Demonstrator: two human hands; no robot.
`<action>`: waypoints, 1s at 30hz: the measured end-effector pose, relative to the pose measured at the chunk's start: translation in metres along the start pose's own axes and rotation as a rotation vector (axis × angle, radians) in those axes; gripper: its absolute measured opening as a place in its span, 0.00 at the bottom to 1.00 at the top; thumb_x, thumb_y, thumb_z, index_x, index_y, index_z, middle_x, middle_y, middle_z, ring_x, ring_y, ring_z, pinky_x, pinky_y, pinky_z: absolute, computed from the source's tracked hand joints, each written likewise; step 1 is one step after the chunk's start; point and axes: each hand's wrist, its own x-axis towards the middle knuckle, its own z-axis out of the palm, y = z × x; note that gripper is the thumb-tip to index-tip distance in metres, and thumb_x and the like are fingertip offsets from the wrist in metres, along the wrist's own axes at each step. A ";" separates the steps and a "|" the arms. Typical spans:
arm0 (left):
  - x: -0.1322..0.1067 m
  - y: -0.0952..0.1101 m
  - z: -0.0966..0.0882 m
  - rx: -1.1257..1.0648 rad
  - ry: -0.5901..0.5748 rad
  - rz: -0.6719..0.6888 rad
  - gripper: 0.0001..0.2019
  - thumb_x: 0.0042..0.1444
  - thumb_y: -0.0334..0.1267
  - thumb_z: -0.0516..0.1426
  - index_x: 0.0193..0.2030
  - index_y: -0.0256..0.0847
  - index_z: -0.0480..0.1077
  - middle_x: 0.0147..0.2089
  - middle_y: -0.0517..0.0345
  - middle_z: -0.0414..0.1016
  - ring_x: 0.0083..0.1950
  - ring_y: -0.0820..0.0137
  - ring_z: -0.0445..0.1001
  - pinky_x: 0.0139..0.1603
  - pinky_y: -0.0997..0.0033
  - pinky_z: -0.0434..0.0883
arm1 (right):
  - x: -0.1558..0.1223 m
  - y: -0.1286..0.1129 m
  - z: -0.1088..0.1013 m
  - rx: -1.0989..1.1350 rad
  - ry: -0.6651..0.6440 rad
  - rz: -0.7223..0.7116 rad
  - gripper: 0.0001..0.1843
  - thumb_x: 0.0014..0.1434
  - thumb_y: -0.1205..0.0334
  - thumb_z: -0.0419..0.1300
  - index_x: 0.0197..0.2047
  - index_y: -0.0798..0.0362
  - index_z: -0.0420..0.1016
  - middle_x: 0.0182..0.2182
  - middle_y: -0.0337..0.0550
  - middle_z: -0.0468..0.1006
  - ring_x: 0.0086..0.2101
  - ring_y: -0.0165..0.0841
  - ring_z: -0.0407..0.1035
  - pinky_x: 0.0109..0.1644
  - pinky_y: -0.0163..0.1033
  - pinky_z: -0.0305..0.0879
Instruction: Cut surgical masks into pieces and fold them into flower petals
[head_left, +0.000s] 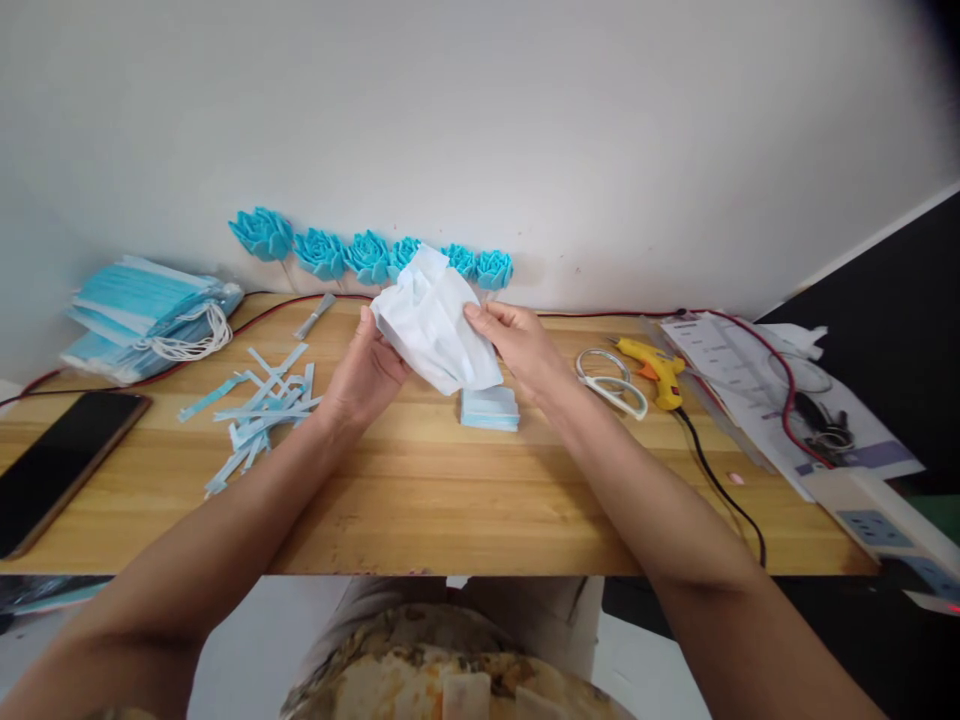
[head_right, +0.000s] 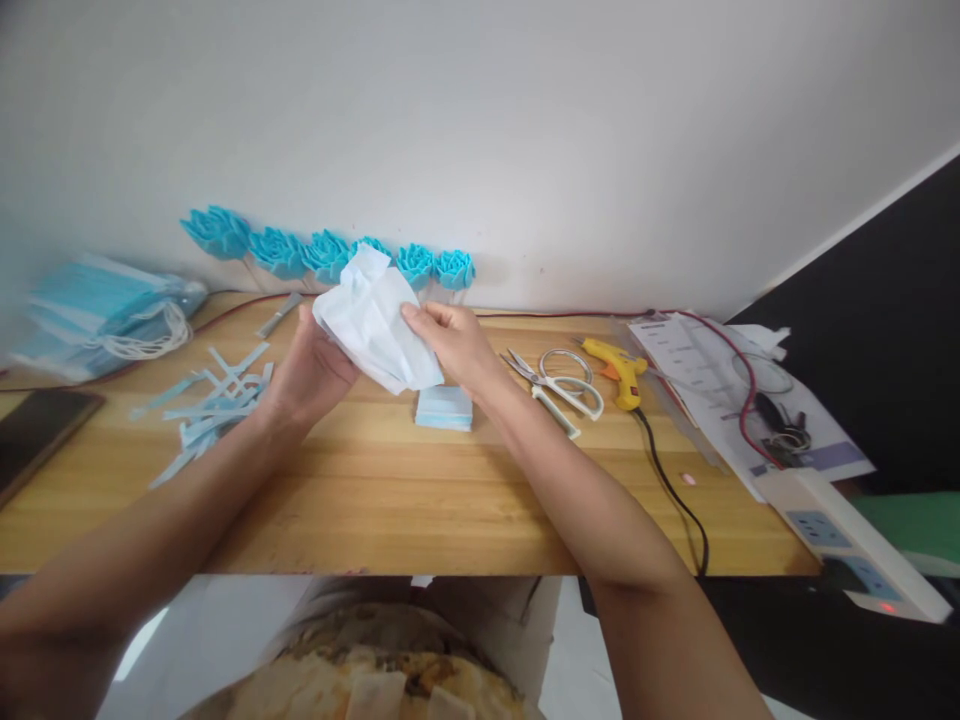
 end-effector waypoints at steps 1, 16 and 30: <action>-0.002 -0.001 0.001 0.010 -0.026 -0.013 0.28 0.58 0.62 0.61 0.56 0.44 0.73 0.64 0.51 0.75 0.69 0.56 0.68 0.57 0.62 0.75 | 0.000 -0.001 0.000 -0.039 0.054 -0.031 0.32 0.53 0.32 0.63 0.22 0.51 0.58 0.21 0.31 0.54 0.24 0.25 0.50 0.27 0.34 0.47; -0.010 -0.013 -0.007 0.292 -0.175 -0.072 0.20 0.48 0.44 0.72 0.46 0.37 0.79 0.42 0.51 0.84 0.39 0.64 0.81 0.43 0.64 0.78 | 0.004 -0.009 -0.015 -0.459 0.282 -0.326 0.30 0.66 0.38 0.52 0.22 0.50 0.51 0.21 0.34 0.51 0.26 0.27 0.49 0.30 0.37 0.47; -0.012 -0.007 0.000 0.328 -0.056 0.048 0.24 0.49 0.45 0.71 0.50 0.39 0.74 0.43 0.53 0.80 0.34 0.68 0.77 0.32 0.69 0.76 | 0.007 -0.011 -0.021 -0.213 0.108 -0.144 0.33 0.63 0.30 0.50 0.22 0.49 0.57 0.20 0.36 0.59 0.24 0.29 0.59 0.28 0.36 0.55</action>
